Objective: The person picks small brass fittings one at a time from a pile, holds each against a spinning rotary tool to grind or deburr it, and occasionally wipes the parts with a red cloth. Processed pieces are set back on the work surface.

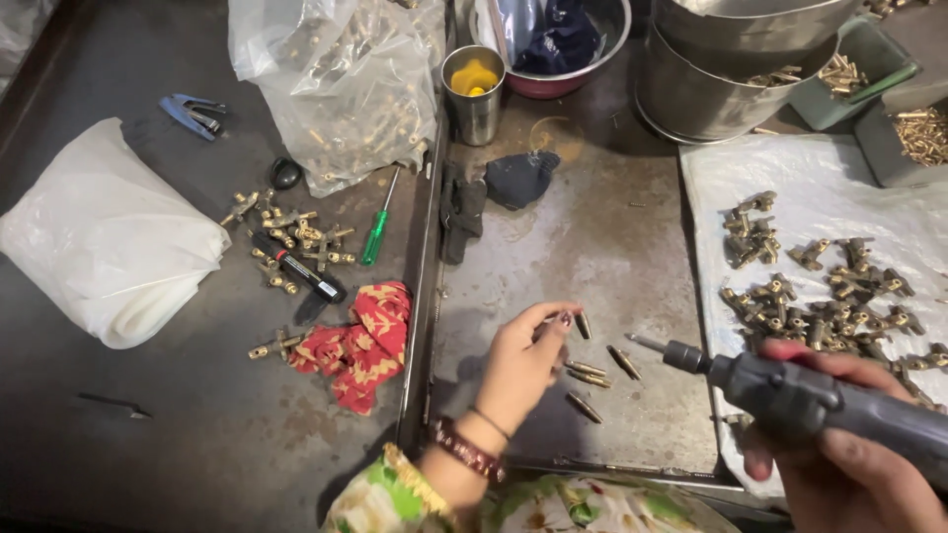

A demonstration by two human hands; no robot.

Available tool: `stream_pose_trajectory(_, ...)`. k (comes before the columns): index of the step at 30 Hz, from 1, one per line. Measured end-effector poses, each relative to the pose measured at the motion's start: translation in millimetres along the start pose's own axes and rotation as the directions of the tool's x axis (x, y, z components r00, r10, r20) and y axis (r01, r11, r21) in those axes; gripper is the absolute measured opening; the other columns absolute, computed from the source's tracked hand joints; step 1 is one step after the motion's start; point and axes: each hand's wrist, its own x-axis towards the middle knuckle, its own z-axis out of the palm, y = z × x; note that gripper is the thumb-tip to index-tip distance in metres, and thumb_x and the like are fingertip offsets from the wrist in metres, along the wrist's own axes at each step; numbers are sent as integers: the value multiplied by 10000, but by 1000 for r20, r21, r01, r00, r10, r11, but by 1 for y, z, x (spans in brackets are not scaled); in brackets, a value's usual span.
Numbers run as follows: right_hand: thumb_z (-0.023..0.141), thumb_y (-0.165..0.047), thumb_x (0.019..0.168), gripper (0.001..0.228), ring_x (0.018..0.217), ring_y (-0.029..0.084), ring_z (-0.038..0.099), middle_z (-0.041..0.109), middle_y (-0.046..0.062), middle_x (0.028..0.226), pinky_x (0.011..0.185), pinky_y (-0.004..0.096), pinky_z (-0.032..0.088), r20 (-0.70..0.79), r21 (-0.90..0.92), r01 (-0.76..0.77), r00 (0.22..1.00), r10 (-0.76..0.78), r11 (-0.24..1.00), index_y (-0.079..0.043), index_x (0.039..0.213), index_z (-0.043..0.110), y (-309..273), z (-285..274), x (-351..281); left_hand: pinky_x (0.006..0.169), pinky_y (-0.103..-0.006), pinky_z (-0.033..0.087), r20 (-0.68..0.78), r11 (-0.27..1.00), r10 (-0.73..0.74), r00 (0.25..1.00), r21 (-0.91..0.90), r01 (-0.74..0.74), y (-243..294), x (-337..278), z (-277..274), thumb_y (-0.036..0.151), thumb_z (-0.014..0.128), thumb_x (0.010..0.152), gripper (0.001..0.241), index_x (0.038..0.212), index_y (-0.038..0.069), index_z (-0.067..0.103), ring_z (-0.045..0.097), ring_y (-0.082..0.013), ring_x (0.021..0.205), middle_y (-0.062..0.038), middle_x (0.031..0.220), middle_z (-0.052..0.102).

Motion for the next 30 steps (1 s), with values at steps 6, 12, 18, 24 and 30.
stream_pose_trajectory(6, 642, -66, 840, 487, 989, 419, 631, 566, 333, 1398, 637, 478, 553, -159, -32, -84, 984, 78, 996, -7, 1319, 574, 23, -40, -5, 672, -500, 546, 56, 259, 103, 993, 962, -81, -25, 26, -28, 313, 636, 968, 201, 1052, 161, 739, 694, -379, 756, -163, 806, 751)
stream_pose_trajectory(12, 626, -58, 850, 484, 973, 387, 647, 571, 348, 1398, 646, 458, 552, -213, -68, -78, 975, 62, 995, 0, 1328, 572, 27, -57, -13, 675, -512, 564, 140, -27, 77, 987, 990, -138, 10, 33, 1, 319, 635, 934, 240, 1064, 118, 645, 696, -390, 813, -153, 934, 702)
stream_pose_trajectory(18, 646, -66, 845, 498, 934, 402, 646, 573, 353, 1388, 644, 465, 569, -154, -35, -38, 988, 32, 999, 12, 1332, 573, 24, -54, -17, 843, -476, 578, 599, -235, 235, 766, 799, -553, -36, 85, -2, 118, 617, 846, 63, 902, 116, 646, 697, -324, 1042, -98, 1074, 635)
stream_pose_trajectory(24, 657, -30, 828, 482, 929, 410, 683, 578, 353, 1373, 606, 483, 593, -101, -33, -58, 993, 54, 998, 16, 1300, 569, 24, -56, -20, 840, -505, 557, -33, 36, -68, 997, 999, 35, -22, 85, 20, 368, 645, 962, 337, 920, 49, 745, 699, -406, 956, -217, 989, 735)
stream_pose_trajectory(30, 672, -12, 840, 501, 842, 410, 687, 570, 368, 1398, 617, 489, 595, -80, -18, -69, 994, 67, 997, 17, 1332, 581, 23, -59, -21, 768, -487, 586, -96, 1, 19, 995, 995, 96, -47, 100, 9, 403, 729, 865, 327, 874, 78, 766, 726, -387, 867, -207, 893, 748)
